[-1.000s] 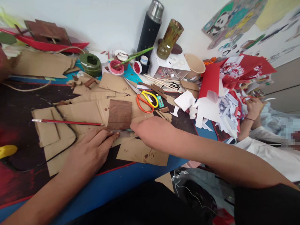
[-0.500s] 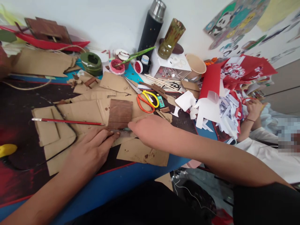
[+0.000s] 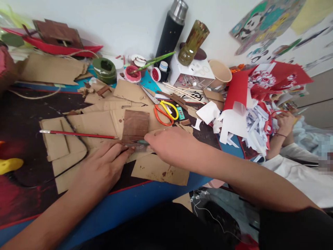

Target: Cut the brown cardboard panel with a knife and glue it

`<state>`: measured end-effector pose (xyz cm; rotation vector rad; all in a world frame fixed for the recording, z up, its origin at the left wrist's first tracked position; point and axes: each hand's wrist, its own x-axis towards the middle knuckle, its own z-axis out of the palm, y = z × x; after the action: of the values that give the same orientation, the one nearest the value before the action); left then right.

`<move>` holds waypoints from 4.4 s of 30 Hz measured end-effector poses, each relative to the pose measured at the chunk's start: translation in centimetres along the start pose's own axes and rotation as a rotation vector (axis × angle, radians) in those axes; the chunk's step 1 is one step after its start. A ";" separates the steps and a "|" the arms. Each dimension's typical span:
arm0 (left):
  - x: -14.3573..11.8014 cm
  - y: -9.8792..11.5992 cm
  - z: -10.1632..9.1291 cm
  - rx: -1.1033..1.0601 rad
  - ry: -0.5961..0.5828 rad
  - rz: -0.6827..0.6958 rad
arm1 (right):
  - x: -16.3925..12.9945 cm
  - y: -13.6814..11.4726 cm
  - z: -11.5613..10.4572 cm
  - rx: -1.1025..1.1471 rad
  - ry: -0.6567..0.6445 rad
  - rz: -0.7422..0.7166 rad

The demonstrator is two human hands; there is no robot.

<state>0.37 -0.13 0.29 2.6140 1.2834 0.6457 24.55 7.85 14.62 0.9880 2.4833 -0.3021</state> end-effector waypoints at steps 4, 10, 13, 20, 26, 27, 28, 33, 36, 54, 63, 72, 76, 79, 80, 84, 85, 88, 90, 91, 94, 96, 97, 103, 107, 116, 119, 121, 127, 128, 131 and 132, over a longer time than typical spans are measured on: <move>0.1 -0.1 0.1 0.022 0.025 0.017 | 0.3 -0.1 0.2 0.011 -0.012 -0.031; 0.4 0.0 -0.1 0.050 0.044 0.056 | 0.7 -0.2 0.8 0.017 -0.024 -0.021; 0.4 0.1 -0.2 0.047 0.043 0.057 | 0.7 -0.2 0.7 0.024 -0.035 -0.013; 0.5 0.1 -0.4 0.037 0.042 0.063 | 1.0 -0.8 0.3 0.020 -0.064 0.000; 0.3 0.2 -0.4 0.053 0.017 0.035 | 0.7 -1.9 0.4 0.024 -0.041 0.029; 0.3 0.1 -0.4 0.064 0.020 0.039 | 0.6 -2.0 0.4 0.019 -0.049 0.031; 0.3 0.1 -0.4 0.074 0.025 0.047 | 0.6 -2.1 0.4 0.012 -0.056 0.029; 0.1 -0.2 -0.4 0.087 0.042 0.080 | 0.4 -2.0 -0.1 -0.009 -0.078 0.037; 0.1 -0.4 -0.4 0.069 0.043 0.077 | 0.4 -1.4 -0.3 0.000 -0.102 0.020; 0.6 0.3 -1.1 0.121 -0.042 0.069 | -1.4 0.8 1.1 0.033 -0.062 0.064; 0.6 0.1 -0.8 0.096 0.026 0.075 | -1.0 0.9 1.5 0.033 -0.075 0.053; 0.3 0.0 -0.3 0.039 0.024 0.034 | -0.9 0.2 0.7 0.065 -0.099 0.065; 0.2 0.0 -0.3 0.021 0.010 0.022 | -0.6 0.0 0.1 0.066 -0.115 0.056; 0.1 0.0 -0.3 0.022 -0.006 0.014 | -0.2 0.0 -0.2 0.025 -0.128 0.030; 0.1 0.0 -0.3 0.027 -0.010 0.016 | -0.1 0.0 -0.3 0.006 -0.125 0.021; 0.0 -0.1 -0.1 -0.003 -0.005 0.008 | 0.4 -0.3 -0.7 -0.023 -0.135 -0.003; -0.1 0.0 -0.1 -0.018 -0.008 0.000 | 0.5 -0.5 -0.8 -0.019 -0.145 -0.005; -0.1 0.1 -0.2 -0.019 -0.023 -0.015 | 0.7 -1.1 -1.3 -0.012 -0.151 -0.008; -0.1 0.1 -0.3 0.016 -0.031 -0.005 | 0.7 -1.3 -1.4 -0.014 -0.132 -0.020; 0.0 0.1 -0.3 0.033 -0.032 0.002 | 0.7 -1.3 -1.3 -0.015 -0.125 -0.019; 0.1 0.0 -0.3 0.061 -0.020 0.029 | 0.6 -0.6 -0.5 0.001 -0.107 -0.009; 0.2 0.0 -0.3 0.060 -0.013 0.044 | 0.4 0.0 0.0 0.020 -0.071 -0.023; 0.2 0.0 -0.3 0.058 -0.009 0.046 | 0.3 0.2 0.1 0.026 -0.057 -0.026; 0.4 0.0 -0.3 0.035 -0.017 0.003 | -0.8 0.1 -1.0 0.013 -0.032 0.021; 0.4 0.0 -0.4 0.016 -0.008 -0.004 | -1.2 0.1 -1.6 0.001 -0.035 0.049; 0.4 0.0 -0.4 0.044 -0.010 0.005 | -1.1 0.4 0.1 0.020 -0.032 0.012; 0.5 0.1 -0.4 0.072 0.004 0.037 | -1.0 0.5 0.1 0.025 -0.027 0.007; 0.6 0.1 -0.5 0.090 0.016 0.051 | -0.9 0.5 0.2 0.029 -0.030 0.008; 0.6 0.1 -0.7 0.041 -0.013 0.019 | -0.9 0.5 0.1 0.005 -0.032 0.014; 0.5 0.1 -0.7 0.031 -0.020 0.018 | -0.8 0.4 0.1 -0.001 -0.041 0.017; 0.4 0.0 -0.7 0.020 -0.036 -0.003 | -0.6 0.0 0.0 -0.012 -0.085 0.031; 0.3 0.0 -0.6 0.023 -0.039 -0.003 | -0.4 -0.2 -0.1 -0.014 -0.094 0.034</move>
<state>0.27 0.09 0.95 2.6286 1.2905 0.5804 24.63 7.45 14.92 0.9870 2.3783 -0.3131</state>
